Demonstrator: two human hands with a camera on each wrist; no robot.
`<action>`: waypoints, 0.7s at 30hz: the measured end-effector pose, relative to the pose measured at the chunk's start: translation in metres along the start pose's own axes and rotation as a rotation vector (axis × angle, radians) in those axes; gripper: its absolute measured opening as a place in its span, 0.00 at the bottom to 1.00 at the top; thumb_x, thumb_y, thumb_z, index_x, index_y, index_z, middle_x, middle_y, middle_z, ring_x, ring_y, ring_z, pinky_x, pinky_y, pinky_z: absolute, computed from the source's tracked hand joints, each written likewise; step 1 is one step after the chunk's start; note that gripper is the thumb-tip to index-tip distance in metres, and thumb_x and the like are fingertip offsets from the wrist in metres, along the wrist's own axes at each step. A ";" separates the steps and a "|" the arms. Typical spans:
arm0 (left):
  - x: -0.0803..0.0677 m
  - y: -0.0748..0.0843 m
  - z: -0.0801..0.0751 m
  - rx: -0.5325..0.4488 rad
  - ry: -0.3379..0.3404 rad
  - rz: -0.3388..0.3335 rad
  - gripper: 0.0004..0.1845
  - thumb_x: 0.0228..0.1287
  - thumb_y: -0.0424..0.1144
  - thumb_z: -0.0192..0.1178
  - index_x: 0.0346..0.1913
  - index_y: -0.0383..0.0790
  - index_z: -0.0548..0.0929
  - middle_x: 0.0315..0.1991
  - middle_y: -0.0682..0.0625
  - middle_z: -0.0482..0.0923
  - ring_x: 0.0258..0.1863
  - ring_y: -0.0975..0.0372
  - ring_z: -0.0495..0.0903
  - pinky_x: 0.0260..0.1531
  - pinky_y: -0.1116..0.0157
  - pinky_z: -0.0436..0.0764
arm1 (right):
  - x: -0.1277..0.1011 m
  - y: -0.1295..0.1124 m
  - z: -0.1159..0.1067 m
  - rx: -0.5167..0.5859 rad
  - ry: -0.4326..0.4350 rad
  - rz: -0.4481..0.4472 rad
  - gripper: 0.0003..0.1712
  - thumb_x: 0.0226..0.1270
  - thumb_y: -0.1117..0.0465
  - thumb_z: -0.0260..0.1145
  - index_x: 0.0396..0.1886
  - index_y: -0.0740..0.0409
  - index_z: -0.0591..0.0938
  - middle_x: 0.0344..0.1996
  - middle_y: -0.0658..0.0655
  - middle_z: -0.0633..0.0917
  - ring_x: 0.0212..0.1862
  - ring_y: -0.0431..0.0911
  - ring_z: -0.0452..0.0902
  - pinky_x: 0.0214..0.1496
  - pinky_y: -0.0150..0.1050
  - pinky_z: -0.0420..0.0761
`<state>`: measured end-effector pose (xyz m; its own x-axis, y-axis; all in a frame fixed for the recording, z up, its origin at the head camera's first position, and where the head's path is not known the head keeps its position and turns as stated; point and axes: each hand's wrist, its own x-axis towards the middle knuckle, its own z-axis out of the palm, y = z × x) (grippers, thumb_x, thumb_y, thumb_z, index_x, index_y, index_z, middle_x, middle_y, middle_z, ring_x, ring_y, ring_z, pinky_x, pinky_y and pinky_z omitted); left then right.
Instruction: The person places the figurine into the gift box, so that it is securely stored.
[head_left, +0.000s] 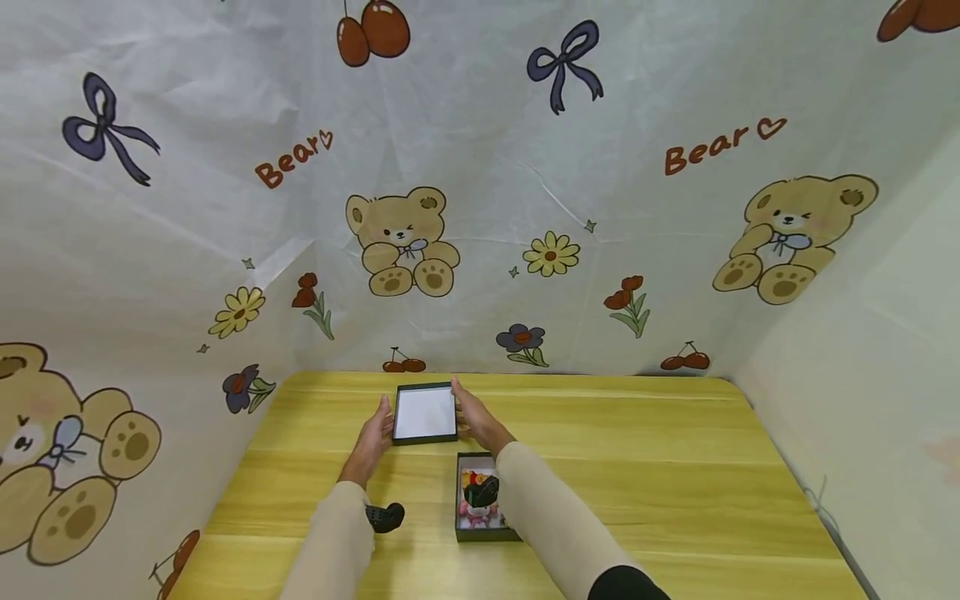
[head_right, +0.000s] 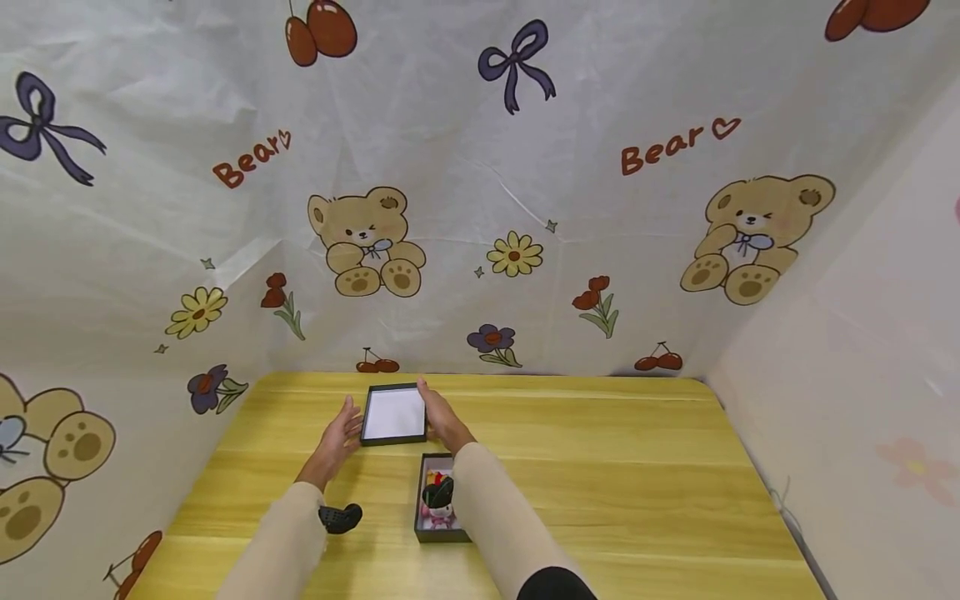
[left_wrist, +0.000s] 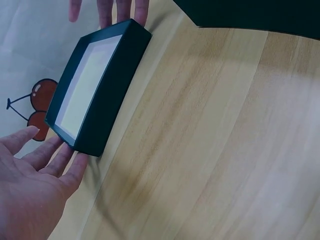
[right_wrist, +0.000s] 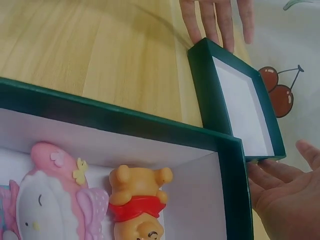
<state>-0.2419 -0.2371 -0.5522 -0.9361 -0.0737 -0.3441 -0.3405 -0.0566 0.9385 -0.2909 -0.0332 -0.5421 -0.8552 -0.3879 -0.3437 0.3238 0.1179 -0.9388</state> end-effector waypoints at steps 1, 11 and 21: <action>0.000 0.000 0.001 0.002 -0.002 0.000 0.48 0.71 0.66 0.34 0.73 0.24 0.47 0.72 0.25 0.45 0.71 0.37 0.46 0.69 0.42 0.47 | 0.000 0.000 0.000 -0.002 0.003 0.001 0.52 0.68 0.26 0.38 0.75 0.62 0.56 0.70 0.75 0.57 0.67 0.71 0.56 0.63 0.66 0.64; -0.004 0.001 0.009 0.025 -0.017 0.010 0.50 0.69 0.69 0.35 0.73 0.24 0.48 0.71 0.26 0.46 0.71 0.37 0.48 0.69 0.42 0.50 | -0.004 0.001 -0.007 -0.012 0.037 -0.006 0.48 0.70 0.29 0.39 0.75 0.60 0.56 0.69 0.75 0.58 0.67 0.72 0.57 0.62 0.66 0.65; -0.001 0.006 0.024 0.016 -0.029 0.043 0.45 0.72 0.64 0.35 0.73 0.25 0.51 0.71 0.26 0.50 0.69 0.37 0.52 0.67 0.41 0.54 | -0.012 -0.001 -0.018 -0.011 0.093 -0.039 0.47 0.71 0.30 0.38 0.75 0.60 0.56 0.68 0.75 0.59 0.67 0.72 0.57 0.60 0.68 0.65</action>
<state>-0.2445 -0.2138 -0.5458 -0.9520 -0.0468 -0.3024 -0.3009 -0.0378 0.9529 -0.2888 -0.0122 -0.5374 -0.9013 -0.3054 -0.3072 0.2856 0.1143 -0.9515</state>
